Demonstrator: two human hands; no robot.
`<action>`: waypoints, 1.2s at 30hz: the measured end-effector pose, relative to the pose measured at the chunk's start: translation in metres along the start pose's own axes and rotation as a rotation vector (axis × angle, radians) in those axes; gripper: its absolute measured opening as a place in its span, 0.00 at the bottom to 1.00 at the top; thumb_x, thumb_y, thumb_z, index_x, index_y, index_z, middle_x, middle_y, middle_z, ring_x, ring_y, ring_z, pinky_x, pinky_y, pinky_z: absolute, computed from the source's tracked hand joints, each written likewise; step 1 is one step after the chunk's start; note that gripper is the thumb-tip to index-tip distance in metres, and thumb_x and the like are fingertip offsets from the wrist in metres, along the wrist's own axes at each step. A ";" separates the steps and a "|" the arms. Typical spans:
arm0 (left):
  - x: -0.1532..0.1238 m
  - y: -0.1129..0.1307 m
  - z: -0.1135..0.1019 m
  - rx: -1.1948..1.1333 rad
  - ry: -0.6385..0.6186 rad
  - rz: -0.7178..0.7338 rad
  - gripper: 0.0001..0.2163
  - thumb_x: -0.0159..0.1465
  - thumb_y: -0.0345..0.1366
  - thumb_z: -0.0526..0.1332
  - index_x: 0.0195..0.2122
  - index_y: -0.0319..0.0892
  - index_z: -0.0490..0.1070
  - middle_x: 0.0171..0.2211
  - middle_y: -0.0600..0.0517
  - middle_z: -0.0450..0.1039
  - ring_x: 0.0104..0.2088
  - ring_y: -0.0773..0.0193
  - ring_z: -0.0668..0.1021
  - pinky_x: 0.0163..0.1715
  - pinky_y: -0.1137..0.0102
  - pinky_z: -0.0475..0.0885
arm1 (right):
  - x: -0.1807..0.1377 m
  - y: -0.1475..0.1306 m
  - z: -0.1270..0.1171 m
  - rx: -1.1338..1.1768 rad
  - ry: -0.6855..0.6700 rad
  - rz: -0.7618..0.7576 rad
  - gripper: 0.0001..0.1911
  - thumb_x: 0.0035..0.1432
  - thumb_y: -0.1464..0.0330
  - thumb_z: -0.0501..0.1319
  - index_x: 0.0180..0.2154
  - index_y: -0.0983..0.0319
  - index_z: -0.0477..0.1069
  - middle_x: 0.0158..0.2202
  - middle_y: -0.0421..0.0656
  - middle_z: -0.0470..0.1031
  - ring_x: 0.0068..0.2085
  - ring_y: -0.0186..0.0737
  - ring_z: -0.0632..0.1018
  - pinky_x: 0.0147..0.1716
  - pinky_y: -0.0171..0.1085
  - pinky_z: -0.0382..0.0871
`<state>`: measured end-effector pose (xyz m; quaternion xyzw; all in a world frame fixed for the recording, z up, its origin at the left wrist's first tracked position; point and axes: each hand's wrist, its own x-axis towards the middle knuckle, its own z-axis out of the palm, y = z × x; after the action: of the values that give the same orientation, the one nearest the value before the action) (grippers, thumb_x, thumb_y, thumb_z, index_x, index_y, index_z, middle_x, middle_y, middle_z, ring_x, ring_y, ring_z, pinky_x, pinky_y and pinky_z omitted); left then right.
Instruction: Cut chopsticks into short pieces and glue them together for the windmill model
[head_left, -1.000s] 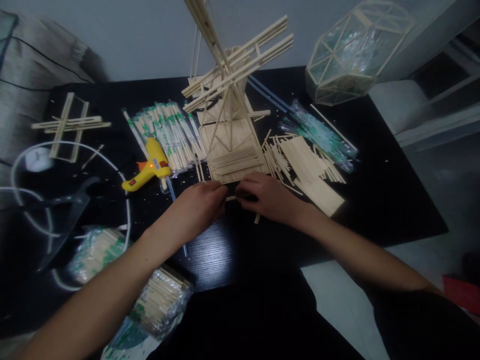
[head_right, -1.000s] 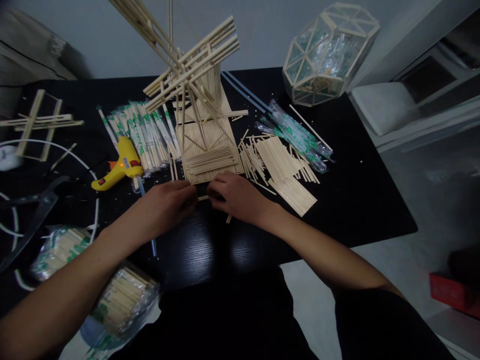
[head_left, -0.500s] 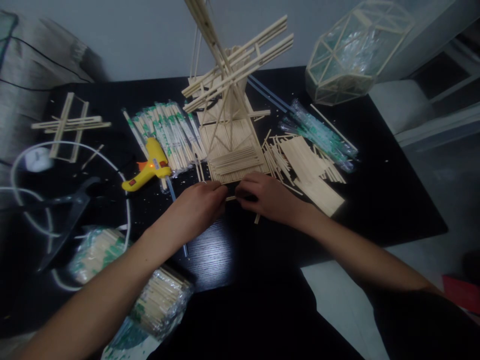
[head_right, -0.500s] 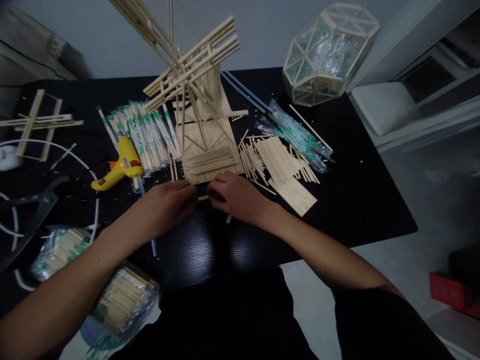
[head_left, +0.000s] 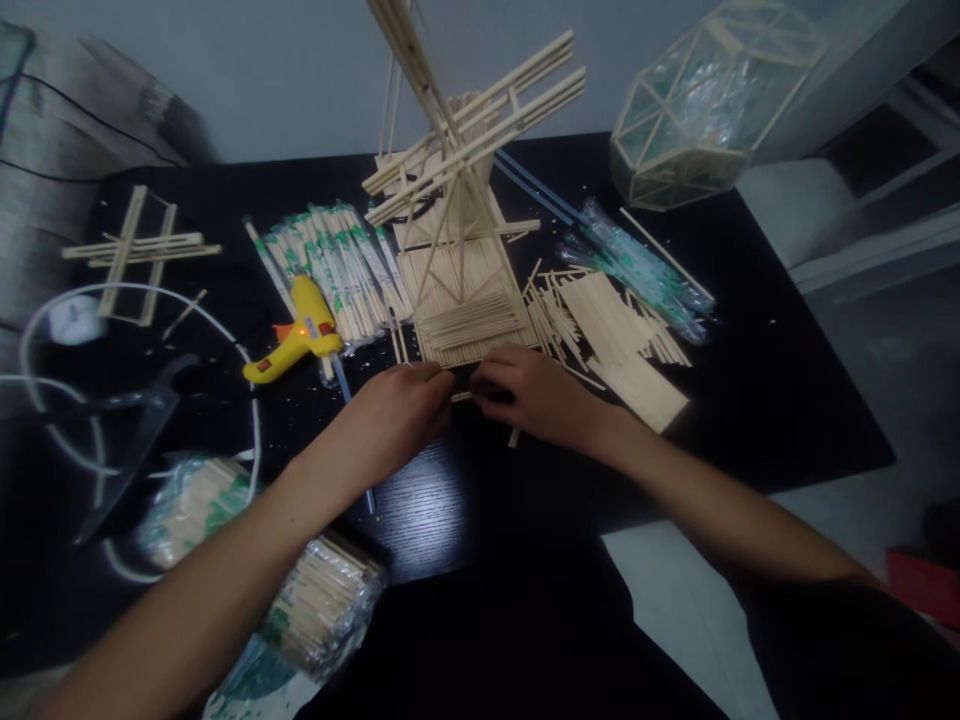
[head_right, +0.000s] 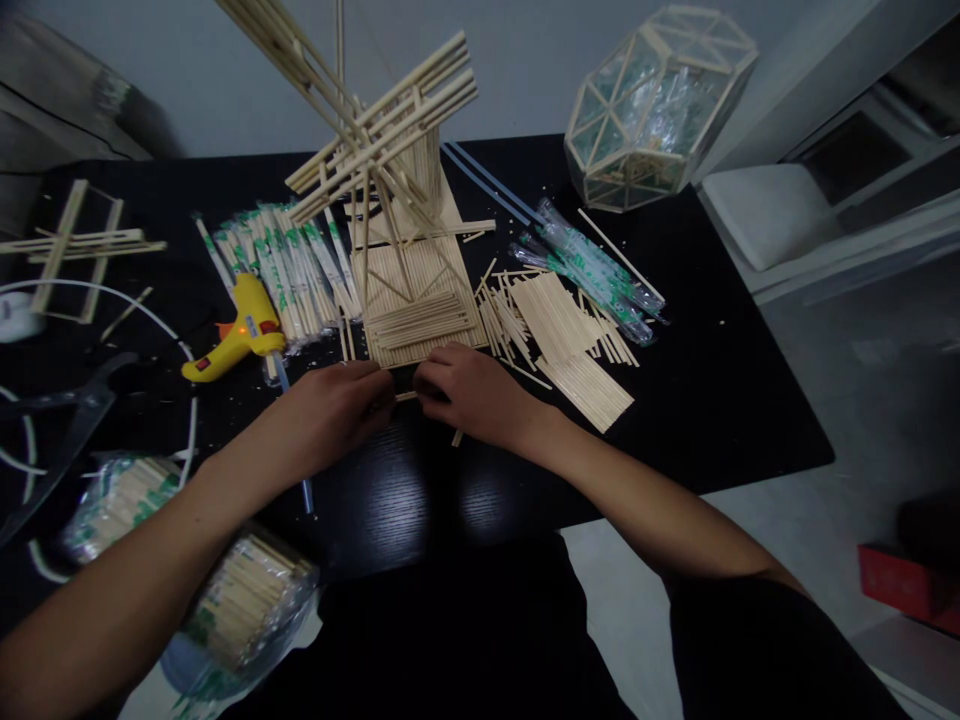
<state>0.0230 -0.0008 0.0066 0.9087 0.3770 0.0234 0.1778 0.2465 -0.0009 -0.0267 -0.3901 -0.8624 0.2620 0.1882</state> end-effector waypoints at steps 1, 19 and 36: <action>0.000 0.000 0.000 0.002 0.003 0.003 0.07 0.68 0.27 0.58 0.32 0.39 0.68 0.31 0.51 0.70 0.29 0.64 0.74 0.30 0.69 0.66 | 0.000 0.000 0.000 -0.001 0.003 0.001 0.03 0.62 0.76 0.65 0.37 0.64 0.76 0.38 0.45 0.76 0.41 0.43 0.75 0.43 0.40 0.68; -0.001 0.000 0.001 -0.010 0.003 0.008 0.07 0.69 0.27 0.57 0.33 0.40 0.68 0.31 0.51 0.70 0.31 0.63 0.75 0.31 0.68 0.66 | -0.001 0.000 -0.001 0.009 -0.003 0.003 0.03 0.62 0.75 0.65 0.37 0.63 0.76 0.37 0.45 0.76 0.42 0.44 0.75 0.43 0.40 0.68; -0.001 -0.001 0.001 -0.026 0.012 0.014 0.06 0.68 0.27 0.58 0.33 0.40 0.69 0.32 0.50 0.71 0.31 0.63 0.75 0.31 0.68 0.67 | 0.000 0.000 -0.001 0.007 -0.006 -0.001 0.03 0.62 0.75 0.66 0.38 0.64 0.76 0.38 0.45 0.76 0.42 0.44 0.75 0.43 0.40 0.68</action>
<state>0.0219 -0.0012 0.0057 0.9088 0.3713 0.0351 0.1871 0.2473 -0.0009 -0.0262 -0.3883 -0.8621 0.2662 0.1873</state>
